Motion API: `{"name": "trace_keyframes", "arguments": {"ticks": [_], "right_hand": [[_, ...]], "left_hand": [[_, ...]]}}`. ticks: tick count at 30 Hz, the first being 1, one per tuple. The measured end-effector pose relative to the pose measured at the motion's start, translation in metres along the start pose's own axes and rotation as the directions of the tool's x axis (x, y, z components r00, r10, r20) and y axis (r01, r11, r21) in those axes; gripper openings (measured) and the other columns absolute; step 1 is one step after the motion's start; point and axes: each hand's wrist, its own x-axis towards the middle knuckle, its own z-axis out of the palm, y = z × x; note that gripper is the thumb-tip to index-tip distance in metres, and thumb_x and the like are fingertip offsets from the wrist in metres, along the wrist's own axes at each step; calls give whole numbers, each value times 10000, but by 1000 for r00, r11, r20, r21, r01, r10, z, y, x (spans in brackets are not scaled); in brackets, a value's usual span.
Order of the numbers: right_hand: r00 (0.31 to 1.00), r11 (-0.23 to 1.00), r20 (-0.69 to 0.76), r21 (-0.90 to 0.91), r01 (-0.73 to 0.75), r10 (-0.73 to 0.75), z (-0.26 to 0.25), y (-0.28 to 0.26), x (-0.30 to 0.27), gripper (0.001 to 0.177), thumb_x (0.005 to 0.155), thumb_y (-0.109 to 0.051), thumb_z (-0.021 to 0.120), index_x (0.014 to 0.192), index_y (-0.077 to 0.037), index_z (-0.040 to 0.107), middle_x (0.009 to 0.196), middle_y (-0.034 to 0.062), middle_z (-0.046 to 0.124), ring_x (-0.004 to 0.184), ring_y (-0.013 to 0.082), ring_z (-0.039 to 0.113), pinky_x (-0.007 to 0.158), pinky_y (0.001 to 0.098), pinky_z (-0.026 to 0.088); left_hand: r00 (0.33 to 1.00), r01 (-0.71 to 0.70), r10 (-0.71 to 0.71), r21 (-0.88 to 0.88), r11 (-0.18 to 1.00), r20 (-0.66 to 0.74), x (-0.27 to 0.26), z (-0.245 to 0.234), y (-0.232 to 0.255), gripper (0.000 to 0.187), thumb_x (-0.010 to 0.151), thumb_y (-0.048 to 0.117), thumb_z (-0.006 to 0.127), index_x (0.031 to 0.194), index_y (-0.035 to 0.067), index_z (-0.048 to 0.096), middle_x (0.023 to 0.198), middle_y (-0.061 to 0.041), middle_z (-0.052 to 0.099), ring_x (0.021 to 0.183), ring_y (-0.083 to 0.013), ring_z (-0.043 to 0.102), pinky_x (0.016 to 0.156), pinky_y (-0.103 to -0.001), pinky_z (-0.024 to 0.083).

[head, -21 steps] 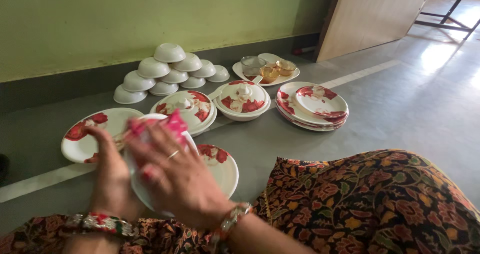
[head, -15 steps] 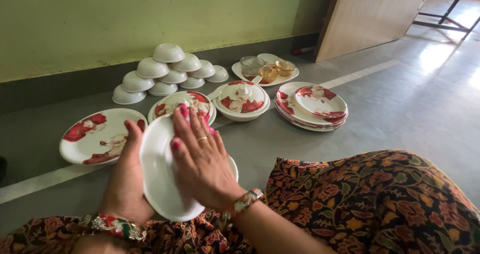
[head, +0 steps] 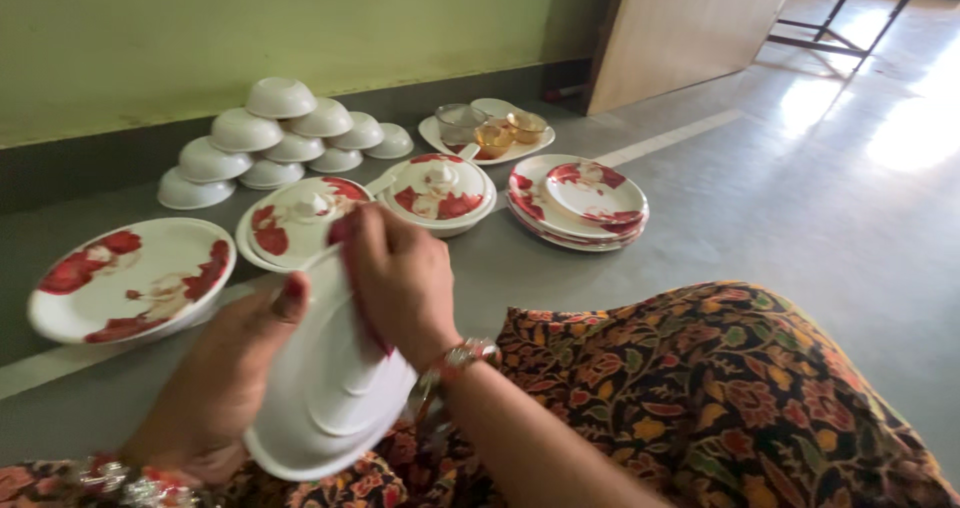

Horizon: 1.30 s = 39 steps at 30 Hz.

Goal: The person wipes several plates and bowls with a cloth while sitting on the floor, stacking the cleaned items together.

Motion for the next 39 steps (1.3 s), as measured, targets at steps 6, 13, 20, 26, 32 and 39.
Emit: {"name": "trace_keyframes", "arguments": {"ticks": [6, 13, 20, 26, 32, 39], "right_hand": [[889, 806, -76, 461, -371, 452, -4, 34, 14, 450, 1015, -458, 537, 950, -86, 781, 836, 119, 784, 815, 288, 759, 795, 412, 562], [990, 988, -122, -150, 46, -65, -4, -34, -18, 308, 980, -398, 566, 997, -132, 721, 886, 137, 753, 869, 334, 721, 820, 474, 533], [846, 862, -170, -87, 499, -506, 20, -47, -46, 288, 1057, -237, 482, 1246, -89, 641, 1307, 114, 662, 1309, 302, 575, 1166, 490, 360], [991, 980, -118, -195, 33, -56, 13, -26, -20, 288, 1000, -341, 499, 1040, -200, 747, 1002, 52, 756, 1054, 270, 672, 1009, 432, 450], [777, 761, -115, 331, -558, 619, 1, 33, 11, 537, 1003, -491, 437, 926, -50, 736, 908, 196, 784, 889, 357, 758, 854, 465, 577], [907, 914, -209, -102, -393, 367, -1, -5, -6, 491, 1011, -458, 428, 923, -120, 774, 881, 216, 756, 882, 411, 692, 847, 502, 519]], "left_hand": [[962, 154, -38, 422, 894, -272, 11, -14, 8, 711, 916, 541, 651, 1352, -20, 664, 1226, -241, 731, 1115, -319, 696, 957, -472, 504], [944, -5, 259, 775, 632, -205, 12, -30, -12, 806, 1042, 650, 265, 1492, 43, 546, 1300, -218, 632, 1186, -313, 611, 1049, -424, 471], [740, 141, 206, 447, 884, -640, 11, 2, -4, 900, 926, 744, 308, 1298, -9, 632, 1231, -175, 716, 1128, -217, 654, 966, -360, 487], [754, 34, 428, 680, 732, -498, 16, 0, -19, 750, 1094, 624, 388, 897, -54, 638, 701, -147, 552, 712, -197, 480, 625, -387, 424], [740, -18, 480, 700, 714, -471, 14, -8, -24, 632, 1102, 491, 529, 915, -107, 616, 725, -154, 475, 746, -239, 397, 645, -433, 361], [884, 146, 51, 380, 913, -464, 18, -11, -10, 656, 973, 554, 500, 1396, 60, 586, 1354, -64, 662, 1195, -133, 601, 1008, -308, 421]]}}
